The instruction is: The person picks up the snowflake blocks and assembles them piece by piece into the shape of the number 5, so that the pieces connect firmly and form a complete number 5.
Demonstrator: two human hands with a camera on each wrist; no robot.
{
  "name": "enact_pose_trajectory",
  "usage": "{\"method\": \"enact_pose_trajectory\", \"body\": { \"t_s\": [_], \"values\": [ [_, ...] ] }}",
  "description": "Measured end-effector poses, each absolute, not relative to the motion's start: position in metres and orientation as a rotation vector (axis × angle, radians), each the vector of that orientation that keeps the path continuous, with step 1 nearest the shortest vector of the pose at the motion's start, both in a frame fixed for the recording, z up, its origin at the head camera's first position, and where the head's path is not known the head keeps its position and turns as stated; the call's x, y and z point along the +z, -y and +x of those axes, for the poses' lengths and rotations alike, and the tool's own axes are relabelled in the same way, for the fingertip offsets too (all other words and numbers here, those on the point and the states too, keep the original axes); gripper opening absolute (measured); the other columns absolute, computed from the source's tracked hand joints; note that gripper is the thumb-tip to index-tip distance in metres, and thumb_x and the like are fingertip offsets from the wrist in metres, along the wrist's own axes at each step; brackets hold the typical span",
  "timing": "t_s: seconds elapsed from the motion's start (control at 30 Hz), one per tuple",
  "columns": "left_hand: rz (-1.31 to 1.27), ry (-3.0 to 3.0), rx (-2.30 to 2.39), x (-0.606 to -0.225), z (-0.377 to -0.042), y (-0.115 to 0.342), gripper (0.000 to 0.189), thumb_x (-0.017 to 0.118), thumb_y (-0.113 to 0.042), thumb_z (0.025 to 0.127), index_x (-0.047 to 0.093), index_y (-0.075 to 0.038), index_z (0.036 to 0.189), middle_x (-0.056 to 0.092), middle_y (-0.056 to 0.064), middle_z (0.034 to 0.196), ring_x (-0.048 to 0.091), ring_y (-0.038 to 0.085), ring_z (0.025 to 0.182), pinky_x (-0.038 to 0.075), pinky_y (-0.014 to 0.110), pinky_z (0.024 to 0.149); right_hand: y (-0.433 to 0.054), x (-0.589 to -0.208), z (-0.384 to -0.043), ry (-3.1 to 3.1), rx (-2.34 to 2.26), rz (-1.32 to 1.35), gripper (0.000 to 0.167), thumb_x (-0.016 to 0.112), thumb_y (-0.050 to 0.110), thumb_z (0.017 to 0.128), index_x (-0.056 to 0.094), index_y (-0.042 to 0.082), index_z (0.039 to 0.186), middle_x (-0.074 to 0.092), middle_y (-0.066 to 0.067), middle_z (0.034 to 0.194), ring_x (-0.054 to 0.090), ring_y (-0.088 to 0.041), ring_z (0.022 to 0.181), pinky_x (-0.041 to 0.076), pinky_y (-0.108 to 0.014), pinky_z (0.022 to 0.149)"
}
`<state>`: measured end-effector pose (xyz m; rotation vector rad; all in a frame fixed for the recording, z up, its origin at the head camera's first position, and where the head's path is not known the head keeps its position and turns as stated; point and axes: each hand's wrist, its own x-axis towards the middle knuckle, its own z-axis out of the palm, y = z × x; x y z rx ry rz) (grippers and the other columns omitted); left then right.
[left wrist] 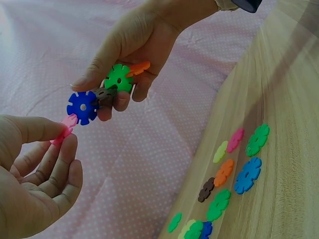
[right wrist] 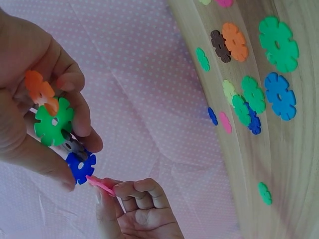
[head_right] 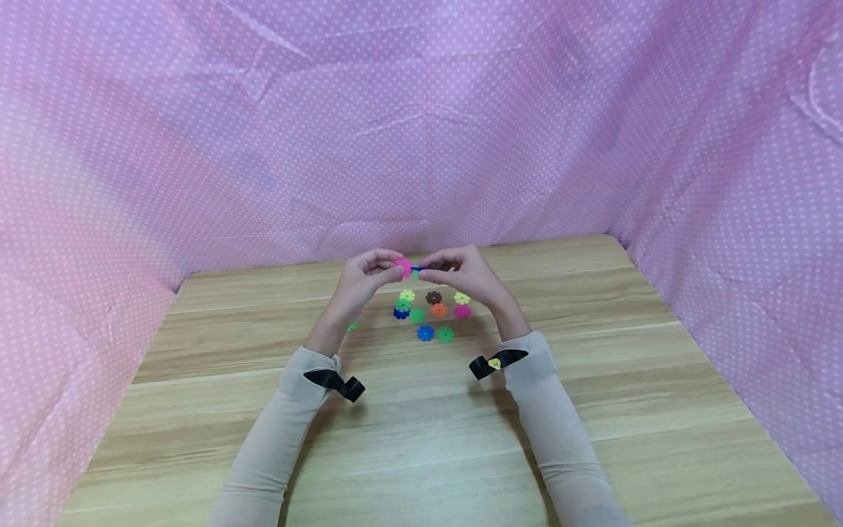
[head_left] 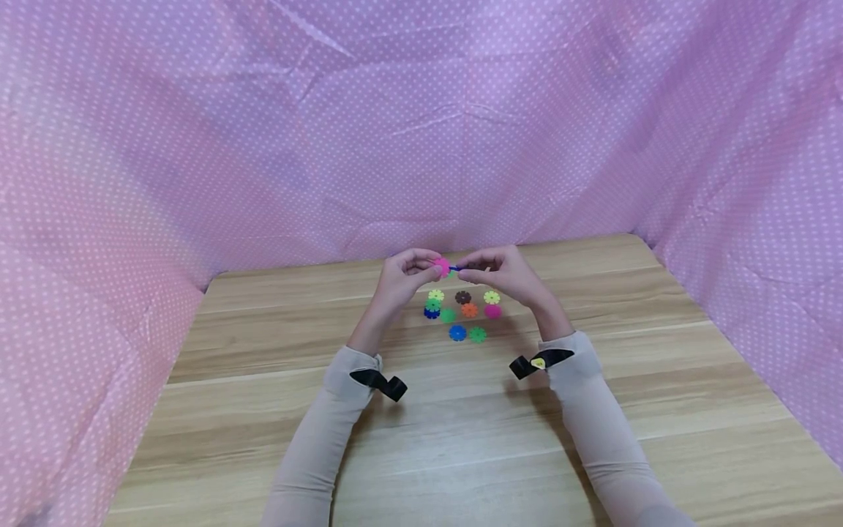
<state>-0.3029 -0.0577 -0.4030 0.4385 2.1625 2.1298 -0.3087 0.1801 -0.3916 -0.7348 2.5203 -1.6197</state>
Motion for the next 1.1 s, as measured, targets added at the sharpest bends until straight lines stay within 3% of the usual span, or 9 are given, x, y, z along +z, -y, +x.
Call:
{"method": "enact_pose_trajectory", "body": {
  "t_s": [0.23, 0.3, 0.53, 0.67, 0.87, 1.1],
  "values": [
    [0.499, -2.213, 2.078, -0.4031, -0.3025, 0.06, 0.024, 0.074, -0.008, 0.093, 0.071, 0.0, 0.116, 0.073, 0.001, 0.094, 0.069, 0.014, 0.083, 0.06, 0.025, 0.081, -0.1791, -0.3903, -0.3075, -2.515, -1.603, -0.784, 0.019, 0.077, 0.02, 0.093, 0.079, 0.009, 0.109, 0.078, -0.004, 0.096, 0.067, -0.028, 0.08, 0.055, -0.029, 0.066],
    [0.519, -2.212, 2.07, -0.4028, -0.3024, 0.0602, 0.024, 0.074, -0.009, 0.094, 0.071, 0.0, 0.115, 0.074, 0.003, 0.094, 0.07, 0.015, 0.084, 0.059, 0.023, 0.078, -0.1793, -0.3901, -0.3071, -2.515, -1.599, -0.79, 0.02, 0.077, 0.02, 0.093, 0.079, 0.009, 0.11, 0.078, -0.006, 0.098, 0.067, -0.029, 0.081, 0.055, -0.031, 0.067],
    [0.548, -2.211, 2.078, -0.4003, -0.3008, 0.061, 0.022, 0.074, -0.006, 0.093, 0.072, 0.002, 0.114, 0.075, 0.01, 0.097, 0.071, 0.012, 0.082, 0.061, 0.026, 0.082, -0.1781, -0.39, -0.3063, -2.463, -1.65, -0.771, 0.022, 0.077, 0.019, 0.093, 0.077, 0.007, 0.112, 0.078, -0.009, 0.103, 0.071, -0.024, 0.088, 0.059, -0.031, 0.074],
    [0.538, -2.239, 2.05, -0.3994, -0.3001, 0.0617, 0.021, 0.074, -0.007, 0.093, 0.073, 0.001, 0.112, 0.076, 0.014, 0.1, 0.071, 0.016, 0.084, 0.061, 0.026, 0.081, -0.1774, -0.3904, -0.3074, -2.441, -1.653, -0.789, 0.021, 0.077, 0.017, 0.092, 0.078, 0.006, 0.109, 0.079, -0.011, 0.1, 0.07, -0.02, 0.08, 0.056, -0.025, 0.067],
    [0.533, -2.287, 2.0, -0.399, -0.2986, 0.0629, 0.019, 0.076, -0.012, 0.092, 0.076, -0.001, 0.108, 0.077, 0.01, 0.093, 0.068, 0.016, 0.079, 0.058, 0.022, 0.073, -0.1759, -0.3897, -0.306, -2.435, -1.641, -0.795, 0.018, 0.08, 0.013, 0.089, 0.08, 0.004, 0.105, 0.08, -0.009, 0.095, 0.069, -0.018, 0.074, 0.053, -0.027, 0.06],
    [0.548, -2.266, 2.014, -0.3965, -0.2971, 0.0621, 0.019, 0.077, -0.012, 0.092, 0.077, -0.001, 0.108, 0.077, 0.007, 0.091, 0.071, 0.026, 0.084, 0.06, 0.023, 0.075, -0.1735, -0.3867, -0.3031, -2.433, -1.68, -0.819, 0.018, 0.079, 0.007, 0.088, 0.079, 0.0, 0.105, 0.078, -0.018, 0.097, 0.064, -0.01, 0.066, 0.048, -0.022, 0.055]
  ]
}}
